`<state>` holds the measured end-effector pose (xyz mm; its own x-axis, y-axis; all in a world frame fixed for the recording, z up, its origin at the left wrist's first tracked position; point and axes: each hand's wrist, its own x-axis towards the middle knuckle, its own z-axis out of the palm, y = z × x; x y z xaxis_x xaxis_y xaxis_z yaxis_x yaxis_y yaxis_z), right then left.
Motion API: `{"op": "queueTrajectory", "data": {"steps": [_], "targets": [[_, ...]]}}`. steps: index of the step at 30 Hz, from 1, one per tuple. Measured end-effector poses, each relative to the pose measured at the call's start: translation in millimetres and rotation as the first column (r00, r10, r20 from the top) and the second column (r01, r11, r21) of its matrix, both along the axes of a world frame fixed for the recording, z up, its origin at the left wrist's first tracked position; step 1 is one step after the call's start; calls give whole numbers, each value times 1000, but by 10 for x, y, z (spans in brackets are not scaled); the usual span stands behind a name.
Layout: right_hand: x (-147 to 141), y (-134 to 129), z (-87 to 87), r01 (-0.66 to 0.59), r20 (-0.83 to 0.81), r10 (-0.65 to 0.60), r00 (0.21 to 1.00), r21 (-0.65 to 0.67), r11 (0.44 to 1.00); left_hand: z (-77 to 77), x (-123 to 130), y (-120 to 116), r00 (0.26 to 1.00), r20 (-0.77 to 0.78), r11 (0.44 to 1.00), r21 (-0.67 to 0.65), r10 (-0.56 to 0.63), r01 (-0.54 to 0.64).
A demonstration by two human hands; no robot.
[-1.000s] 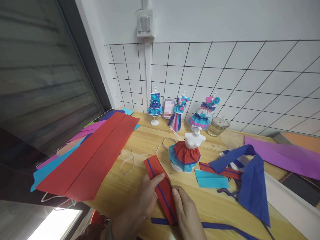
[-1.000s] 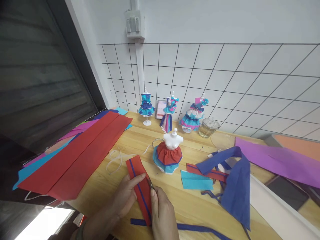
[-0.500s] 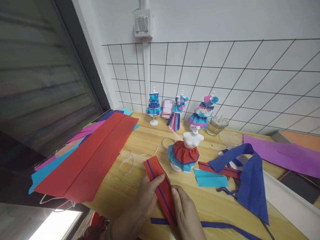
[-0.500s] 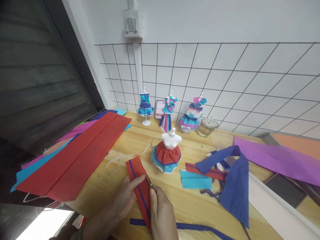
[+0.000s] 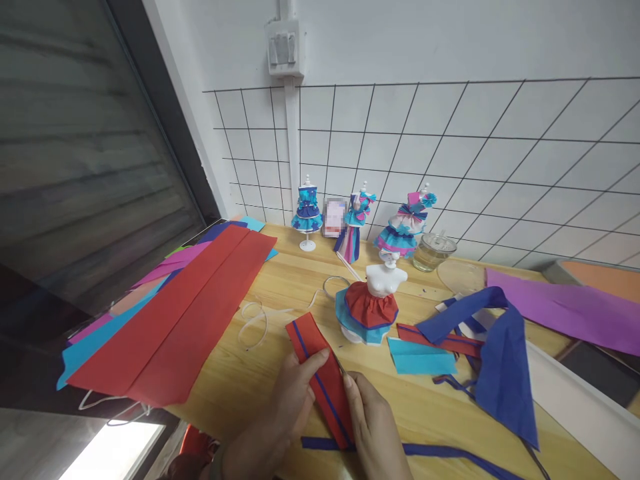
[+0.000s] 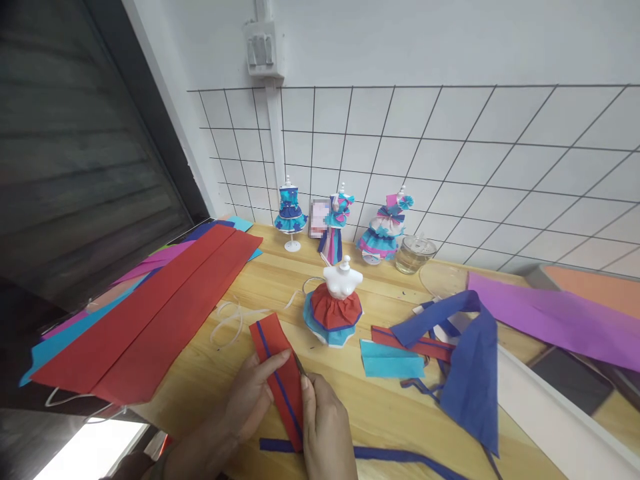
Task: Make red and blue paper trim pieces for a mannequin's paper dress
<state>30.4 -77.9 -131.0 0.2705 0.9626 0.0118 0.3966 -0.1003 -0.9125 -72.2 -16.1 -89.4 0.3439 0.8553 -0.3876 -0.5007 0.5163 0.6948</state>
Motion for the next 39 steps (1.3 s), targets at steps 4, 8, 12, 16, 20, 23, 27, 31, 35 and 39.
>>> {"op": "queueTrajectory", "data": {"steps": [4,8,12,16,20,23,27,31,35,39], "targets": [[-2,2,13,-18,-26,18,999,-8,1000,-20,-6,0,1000,-9,1000,5,-9,9],[-4,-3,66,-68,-64,65,996,-40,997,-31,-2,5,1000,-14,1000,13,-2,3],[-1,-4,104,-75,-64,71,995,-55,996,-41,8,4,1000,-24,1000,21,-10,11],[4,13,117,-73,-57,69,996,-59,996,-60,13,-17,999,-39,999,38,-9,10],[5,24,97,-50,-41,47,998,-66,997,-71,15,-40,999,-22,999,47,-26,27],[9,22,70,-56,-46,53,998,-63,996,-83,15,-45,1000,-16,999,46,-23,24],[20,24,35,-65,-60,61,996,-63,996,-98,12,-44,999,-1,999,24,-34,34],[22,24,18,-50,-62,46,997,-68,996,-95,12,-48,999,19,998,23,-51,50],[16,14,16,-55,-68,51,996,-67,996,-84,12,-55,999,17,999,22,-47,47],[13,6,27,-65,-83,61,995,-55,996,-94,4,-56,999,10,999,25,-42,41]]}}
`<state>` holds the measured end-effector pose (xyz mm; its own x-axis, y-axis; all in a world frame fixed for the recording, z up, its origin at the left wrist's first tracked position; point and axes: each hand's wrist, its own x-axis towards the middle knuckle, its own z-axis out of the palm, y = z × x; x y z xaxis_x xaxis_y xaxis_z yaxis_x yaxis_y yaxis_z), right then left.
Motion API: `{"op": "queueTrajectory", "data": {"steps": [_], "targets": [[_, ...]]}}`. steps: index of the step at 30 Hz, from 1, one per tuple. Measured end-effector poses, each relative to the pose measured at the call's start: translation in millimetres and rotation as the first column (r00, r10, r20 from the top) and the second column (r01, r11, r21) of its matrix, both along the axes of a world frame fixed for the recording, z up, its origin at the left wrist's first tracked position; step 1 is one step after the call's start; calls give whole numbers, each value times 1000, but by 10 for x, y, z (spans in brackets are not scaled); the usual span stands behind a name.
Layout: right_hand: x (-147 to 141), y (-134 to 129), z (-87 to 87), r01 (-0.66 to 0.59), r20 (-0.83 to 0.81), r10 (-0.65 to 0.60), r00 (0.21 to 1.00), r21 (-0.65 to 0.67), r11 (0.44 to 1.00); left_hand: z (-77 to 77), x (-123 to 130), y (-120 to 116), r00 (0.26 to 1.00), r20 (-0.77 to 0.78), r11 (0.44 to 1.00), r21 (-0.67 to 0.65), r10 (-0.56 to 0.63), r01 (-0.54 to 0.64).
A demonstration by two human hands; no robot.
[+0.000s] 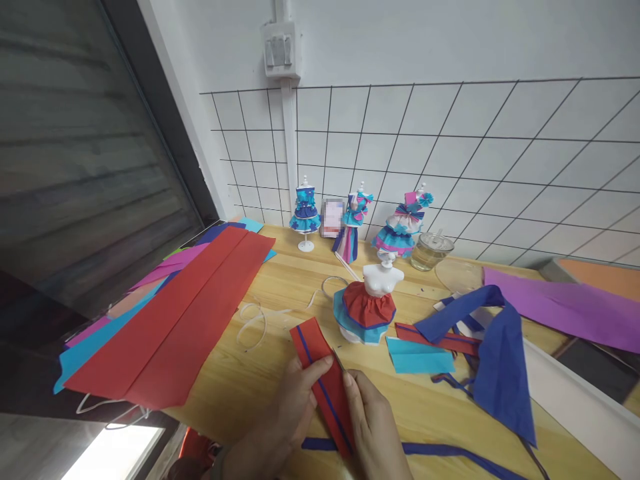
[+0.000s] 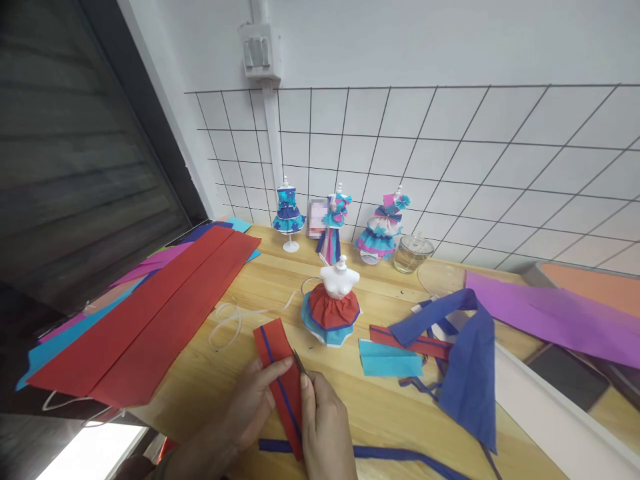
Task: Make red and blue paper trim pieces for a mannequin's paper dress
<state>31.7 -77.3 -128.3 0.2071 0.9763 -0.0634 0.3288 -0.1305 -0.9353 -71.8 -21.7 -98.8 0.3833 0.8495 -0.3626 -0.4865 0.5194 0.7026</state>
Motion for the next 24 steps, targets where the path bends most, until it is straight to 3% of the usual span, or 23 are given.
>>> {"op": "queueTrajectory", "data": {"steps": [12,24], "targets": [[-14,0,39,-19,-10,20,1000,15,1000,-35,-4,-4,1000,-20,1000,25,-13,14],[-10,-2,-44,21,54,-21,998,2,1000,1,-5,-27,1000,18,1000,1,4,-4]]}}
